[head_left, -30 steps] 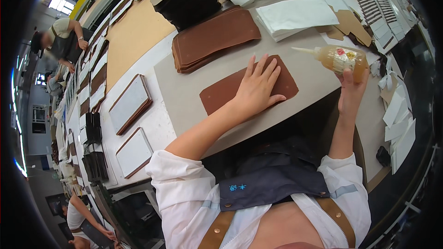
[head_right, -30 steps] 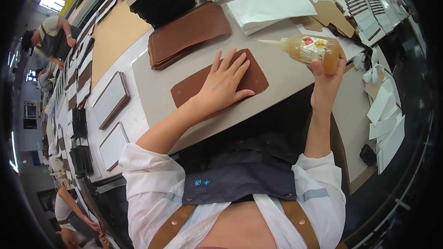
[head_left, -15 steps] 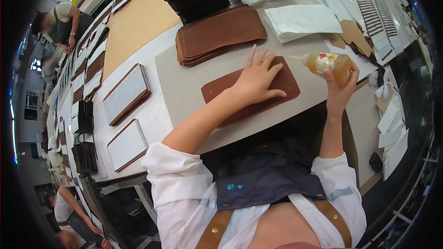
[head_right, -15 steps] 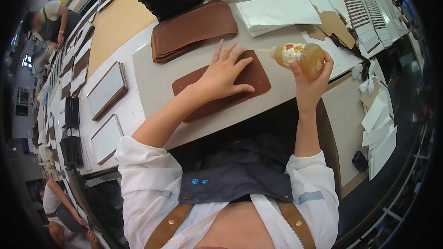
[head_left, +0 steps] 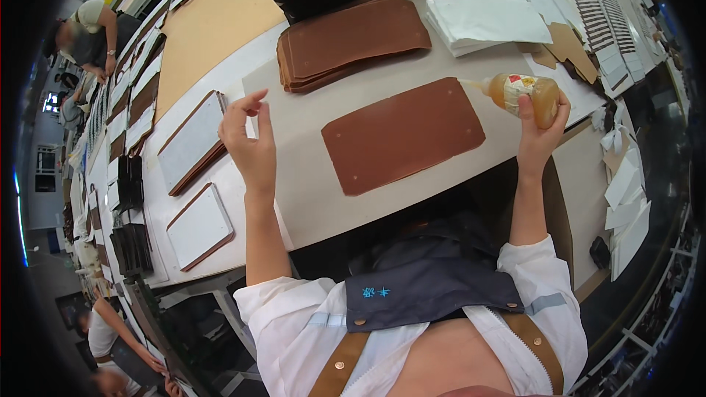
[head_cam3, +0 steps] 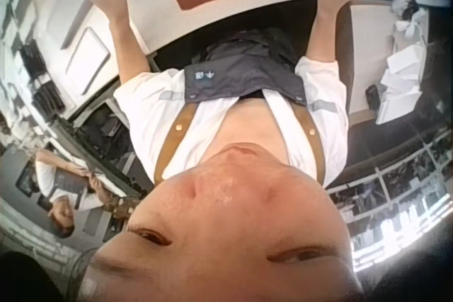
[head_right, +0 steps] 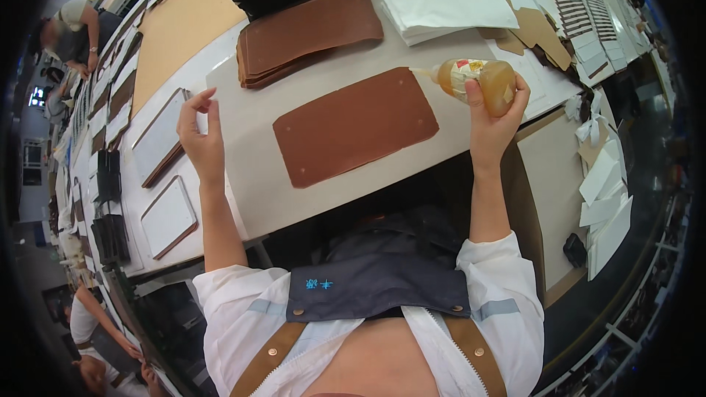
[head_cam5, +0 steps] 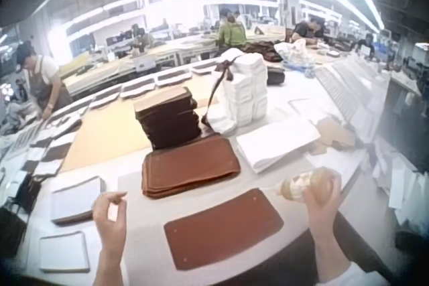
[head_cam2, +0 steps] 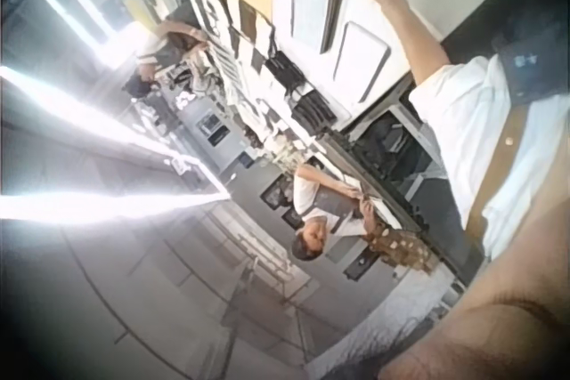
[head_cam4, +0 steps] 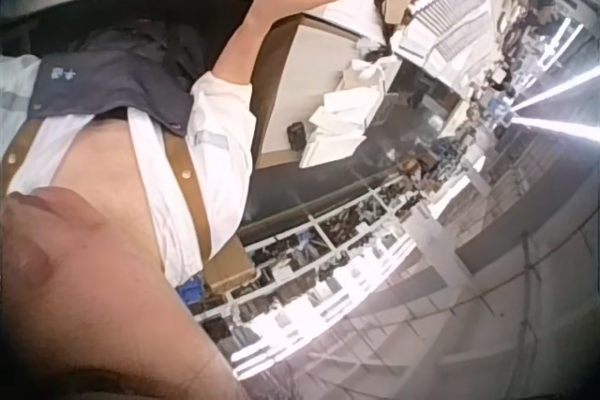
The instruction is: The person applies glue from a bottle onto a brown leather piece and then places a white rectangular insert on top. They press the layers together to secure the bond and then move the finished unit to a stack on the table. This process is repeated for multiple units throughout the clip.
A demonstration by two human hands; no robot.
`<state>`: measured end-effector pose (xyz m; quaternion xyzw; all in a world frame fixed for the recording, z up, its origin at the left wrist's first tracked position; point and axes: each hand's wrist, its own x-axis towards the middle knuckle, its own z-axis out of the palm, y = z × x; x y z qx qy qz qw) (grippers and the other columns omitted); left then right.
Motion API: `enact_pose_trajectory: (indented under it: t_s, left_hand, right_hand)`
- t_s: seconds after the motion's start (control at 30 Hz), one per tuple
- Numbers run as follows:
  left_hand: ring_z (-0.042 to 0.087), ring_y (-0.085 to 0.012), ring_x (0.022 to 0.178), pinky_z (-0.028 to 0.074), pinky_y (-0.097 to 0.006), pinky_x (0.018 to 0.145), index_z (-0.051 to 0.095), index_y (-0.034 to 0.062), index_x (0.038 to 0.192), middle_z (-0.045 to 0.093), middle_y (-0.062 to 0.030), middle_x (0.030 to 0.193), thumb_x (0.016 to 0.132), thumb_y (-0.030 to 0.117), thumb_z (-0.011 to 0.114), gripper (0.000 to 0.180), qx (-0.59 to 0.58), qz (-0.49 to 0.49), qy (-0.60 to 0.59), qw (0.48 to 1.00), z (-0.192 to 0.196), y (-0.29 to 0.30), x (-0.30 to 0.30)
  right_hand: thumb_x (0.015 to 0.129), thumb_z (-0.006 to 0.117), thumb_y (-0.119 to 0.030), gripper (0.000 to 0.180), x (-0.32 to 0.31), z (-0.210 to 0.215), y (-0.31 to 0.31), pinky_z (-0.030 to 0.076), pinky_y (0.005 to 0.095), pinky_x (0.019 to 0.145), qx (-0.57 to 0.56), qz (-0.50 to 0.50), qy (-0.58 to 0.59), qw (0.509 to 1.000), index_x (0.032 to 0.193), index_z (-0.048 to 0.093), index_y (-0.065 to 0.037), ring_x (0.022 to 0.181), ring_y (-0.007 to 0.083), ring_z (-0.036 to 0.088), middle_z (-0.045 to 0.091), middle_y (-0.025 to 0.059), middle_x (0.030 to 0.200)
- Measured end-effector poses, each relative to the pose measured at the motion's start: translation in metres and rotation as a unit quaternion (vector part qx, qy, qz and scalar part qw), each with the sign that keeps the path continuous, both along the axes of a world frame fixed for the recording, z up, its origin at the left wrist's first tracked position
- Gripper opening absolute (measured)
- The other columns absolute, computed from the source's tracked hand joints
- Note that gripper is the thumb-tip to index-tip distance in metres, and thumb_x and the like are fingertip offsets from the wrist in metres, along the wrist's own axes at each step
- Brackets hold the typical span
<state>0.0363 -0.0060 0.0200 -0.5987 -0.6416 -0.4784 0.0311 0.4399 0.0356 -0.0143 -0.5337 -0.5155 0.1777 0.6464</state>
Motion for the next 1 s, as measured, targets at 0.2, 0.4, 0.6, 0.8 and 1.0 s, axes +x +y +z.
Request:
enact_pose_trajectory:
  t_s: [0.2,0.4,0.6,0.8,1.0]
  left_hand:
    - [0.054,-0.0131,0.082,0.038,-0.034,0.096,0.074,0.0086,0.103,0.061,0.0015,0.083,0.095,0.008,0.065,0.012,0.023,0.05,-0.054,0.997,-0.013,-0.004,-0.016]
    - [0.051,-0.0102,0.078,0.043,-0.028,0.08,0.072,0.005,0.104,0.06,0.0008,0.086,0.096,0.003,0.062,0.014,0.048,0.057,-0.103,0.992,-0.017,-0.003,-0.016]
    - [0.047,-0.0075,0.075,0.04,-0.024,0.069,0.072,0.0055,0.104,0.058,0.0025,0.089,0.099,0.003,0.059,0.014,0.046,0.05,-0.127,0.99,-0.02,-0.003,-0.021]
    - [0.045,-0.0061,0.073,0.037,-0.022,0.063,0.073,0.0061,0.104,0.055,0.0034,0.087,0.101,0.004,0.058,0.015,0.056,0.042,-0.135,0.988,-0.02,-0.003,-0.021]
    - [0.042,-0.0049,0.072,0.034,-0.022,0.06,0.074,0.0069,0.104,0.049,0.0045,0.084,0.102,0.005,0.058,0.016,0.051,0.053,-0.116,0.991,-0.019,-0.004,-0.022]
  right_hand:
    - [0.089,0.082,-0.026,0.059,0.0,-0.002,0.001,0.044,0.0331,0.102,0.007,0.003,-0.001,1.0,0.129,0.047,0.0,0.116,0.0192,0.054,0.053,0.0107,0.123]
    - [0.09,0.082,-0.027,0.059,0.001,-0.004,0.0,0.045,0.0323,0.101,0.007,-0.009,-0.007,1.0,0.129,0.047,0.0,0.115,0.0186,0.054,0.053,0.0101,0.123]
    - [0.09,0.081,-0.028,0.059,0.0,-0.004,0.001,0.046,0.0324,0.101,0.002,-0.01,-0.004,1.0,0.128,0.047,0.0,0.114,0.0185,0.055,0.053,0.0097,0.122]
    - [0.089,0.082,-0.03,0.06,0.0,-0.005,0.001,0.046,0.0328,0.101,-0.001,-0.013,-0.001,1.0,0.128,0.047,0.001,0.114,0.019,0.055,0.053,0.0101,0.122]
    - [0.09,0.081,-0.031,0.061,0.002,-0.007,0.002,0.046,0.0332,0.101,-0.002,-0.016,-0.006,1.0,0.128,0.047,0.0,0.114,0.0194,0.055,0.052,0.0103,0.122]
